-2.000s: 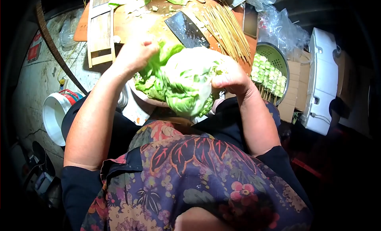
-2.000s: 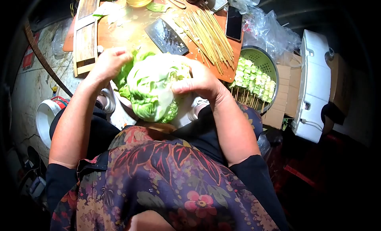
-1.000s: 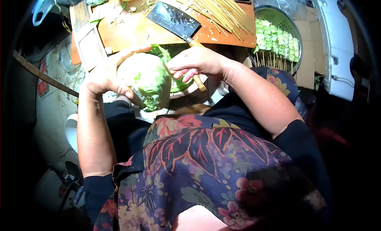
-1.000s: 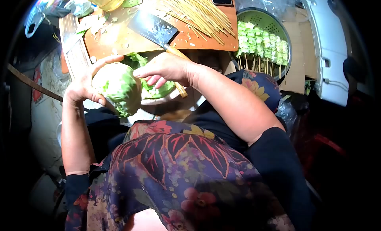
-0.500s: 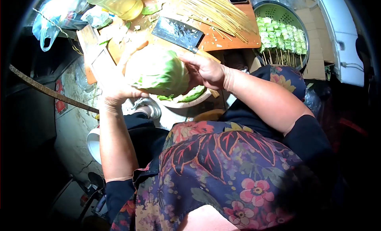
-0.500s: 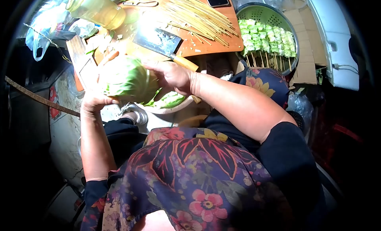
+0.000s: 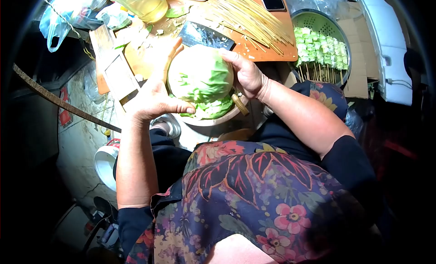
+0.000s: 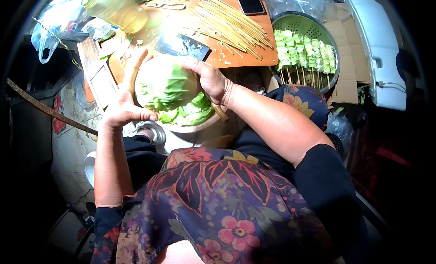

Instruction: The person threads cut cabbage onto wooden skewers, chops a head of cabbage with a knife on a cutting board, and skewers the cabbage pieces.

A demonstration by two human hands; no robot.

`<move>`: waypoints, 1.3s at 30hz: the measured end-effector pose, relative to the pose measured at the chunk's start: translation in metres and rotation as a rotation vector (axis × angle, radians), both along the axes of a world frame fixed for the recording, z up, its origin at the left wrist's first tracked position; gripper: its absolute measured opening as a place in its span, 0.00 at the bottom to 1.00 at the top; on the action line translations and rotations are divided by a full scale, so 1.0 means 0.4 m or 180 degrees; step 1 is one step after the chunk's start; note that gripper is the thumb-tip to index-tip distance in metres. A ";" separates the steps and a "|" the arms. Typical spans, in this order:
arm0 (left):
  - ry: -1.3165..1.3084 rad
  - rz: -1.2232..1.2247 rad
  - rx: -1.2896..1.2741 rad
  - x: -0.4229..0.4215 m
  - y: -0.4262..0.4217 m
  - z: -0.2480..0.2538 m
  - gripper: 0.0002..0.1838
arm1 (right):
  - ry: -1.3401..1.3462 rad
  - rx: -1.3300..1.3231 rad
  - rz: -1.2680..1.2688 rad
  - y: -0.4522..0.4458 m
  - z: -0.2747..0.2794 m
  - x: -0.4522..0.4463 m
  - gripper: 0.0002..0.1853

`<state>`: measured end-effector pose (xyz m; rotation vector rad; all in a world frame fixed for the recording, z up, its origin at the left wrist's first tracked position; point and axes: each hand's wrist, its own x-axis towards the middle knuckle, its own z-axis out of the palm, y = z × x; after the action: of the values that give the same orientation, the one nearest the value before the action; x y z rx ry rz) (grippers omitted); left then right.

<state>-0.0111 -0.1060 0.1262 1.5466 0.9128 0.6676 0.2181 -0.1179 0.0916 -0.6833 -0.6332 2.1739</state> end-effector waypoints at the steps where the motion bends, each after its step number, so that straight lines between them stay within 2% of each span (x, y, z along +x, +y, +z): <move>1: 0.0077 -0.0159 0.0197 -0.005 0.002 0.003 0.70 | 0.0110 0.0005 -0.0041 0.001 0.002 0.001 0.26; 3: 0.0145 -0.0303 0.0386 0.002 -0.004 0.016 0.69 | 0.0032 -0.0154 -0.0040 0.009 -0.010 0.004 0.26; 5: -0.1349 0.0353 -0.1376 0.029 -0.016 0.035 0.66 | 0.0244 -0.0187 -0.0211 0.017 -0.020 0.006 0.26; 6: -0.1351 0.0628 -0.1428 0.029 -0.010 0.021 0.65 | 0.0262 -0.0172 -0.0283 0.018 -0.022 0.006 0.27; 11: -0.1355 0.0429 -0.1344 0.016 -0.010 -0.025 0.63 | 0.0291 -0.0127 -0.0119 0.018 -0.041 0.003 0.27; 13: -0.1774 0.0312 -0.2001 0.037 -0.031 -0.015 0.64 | 0.0320 -0.0260 0.0071 0.014 -0.009 -0.001 0.27; 14: -0.1923 0.0322 -0.1943 0.039 -0.033 -0.030 0.58 | 0.0225 -0.0236 0.0107 0.014 0.014 -0.003 0.27; 15: -0.1941 0.0336 -0.1935 0.040 -0.036 -0.036 0.58 | 0.0212 -0.0234 0.0126 0.020 0.012 -0.001 0.27; 17: -0.2168 0.0415 -0.2311 0.037 -0.039 -0.042 0.50 | -0.0515 0.0196 0.0105 0.044 -0.013 0.005 0.27; 18: -0.2159 0.0532 -0.2229 0.038 -0.037 -0.040 0.42 | -0.1842 0.1451 0.0046 0.074 -0.013 0.014 0.24; 19: -0.2164 0.0534 -0.2233 0.040 -0.035 -0.040 0.42 | -0.1846 0.1447 0.0050 0.076 -0.011 0.021 0.24; 21: -0.1607 0.0945 -0.2050 0.049 -0.029 -0.041 0.42 | -0.2955 0.1560 -0.0459 0.076 0.034 0.033 0.21; 22: -0.1592 0.0911 -0.1901 0.055 -0.026 -0.039 0.43 | -0.3068 0.2183 -0.0831 0.066 0.050 0.020 0.16; 23: -0.1600 0.0916 -0.1905 0.054 -0.023 -0.048 0.43 | -0.3119 0.2592 -0.0853 0.057 0.063 0.016 0.13; 25: -0.1357 0.1108 -0.1832 0.051 -0.023 -0.065 0.46 | -0.3301 0.3264 -0.0626 0.046 0.083 0.013 0.12; 27: -0.1212 0.1076 -0.1769 0.054 -0.024 -0.055 0.47 | -0.3382 0.3433 -0.0782 0.042 0.068 0.010 0.12; 29: -0.1081 0.1054 -0.1685 0.060 -0.022 -0.052 0.49 | -0.3472 0.4084 -0.0915 0.045 0.069 0.011 0.11; 36: -0.0963 0.1154 -0.1692 0.065 -0.022 -0.066 0.53 | -0.3577 0.4506 -0.0963 0.038 0.070 0.008 0.07; 39: -0.0951 0.1177 -0.1721 0.065 -0.022 -0.071 0.51 | -0.3578 0.4362 -0.0949 0.030 0.071 0.000 0.06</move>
<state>0.0149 -0.1147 0.0978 0.7823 1.0519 0.8058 0.2180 -0.1060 0.1202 -0.9918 -2.0702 0.5142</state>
